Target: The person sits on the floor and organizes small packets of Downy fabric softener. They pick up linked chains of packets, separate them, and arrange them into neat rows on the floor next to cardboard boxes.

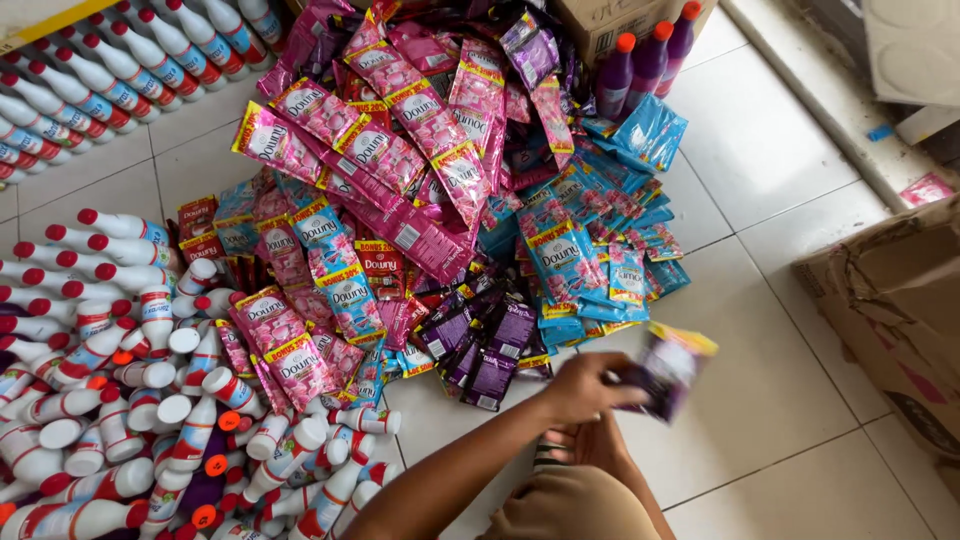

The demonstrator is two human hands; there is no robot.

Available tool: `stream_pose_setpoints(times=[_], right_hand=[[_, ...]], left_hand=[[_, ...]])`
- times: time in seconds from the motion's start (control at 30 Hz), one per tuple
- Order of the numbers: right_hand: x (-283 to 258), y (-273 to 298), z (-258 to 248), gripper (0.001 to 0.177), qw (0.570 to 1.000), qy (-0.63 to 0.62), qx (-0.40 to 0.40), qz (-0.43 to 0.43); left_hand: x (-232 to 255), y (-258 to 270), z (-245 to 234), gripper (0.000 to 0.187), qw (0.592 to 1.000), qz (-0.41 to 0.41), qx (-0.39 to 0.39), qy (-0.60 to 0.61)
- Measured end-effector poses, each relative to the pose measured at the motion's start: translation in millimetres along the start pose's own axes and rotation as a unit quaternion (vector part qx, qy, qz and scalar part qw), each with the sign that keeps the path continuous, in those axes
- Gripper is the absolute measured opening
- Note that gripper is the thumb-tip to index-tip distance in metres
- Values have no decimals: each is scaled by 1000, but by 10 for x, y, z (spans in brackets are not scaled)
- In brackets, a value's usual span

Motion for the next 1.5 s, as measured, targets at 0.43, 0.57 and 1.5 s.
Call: stream_pose_setpoints(times=[0.43, 0.57, 1.5], right_hand=[[-684, 2515, 875, 39, 810, 189, 103, -545], [-898, 3707, 1336, 40, 829, 197, 57, -521], [197, 5269, -195, 50, 818, 329, 91, -464]], left_hand=[[2032, 148, 1188, 29, 829, 305, -451, -127], [3136, 183, 727, 60, 748, 558, -307, -186], [2961, -810, 1711, 21, 924, 358, -108, -77]])
Point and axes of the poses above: each hand's wrist, its own y-axis away from the middle knuckle, its own z-axis out of the palm, x = y × z, the point moved 1 cm from there along -y, towards the middle knuckle, and after that the axes turned 8 degrees about z, right-handed, at the moved point
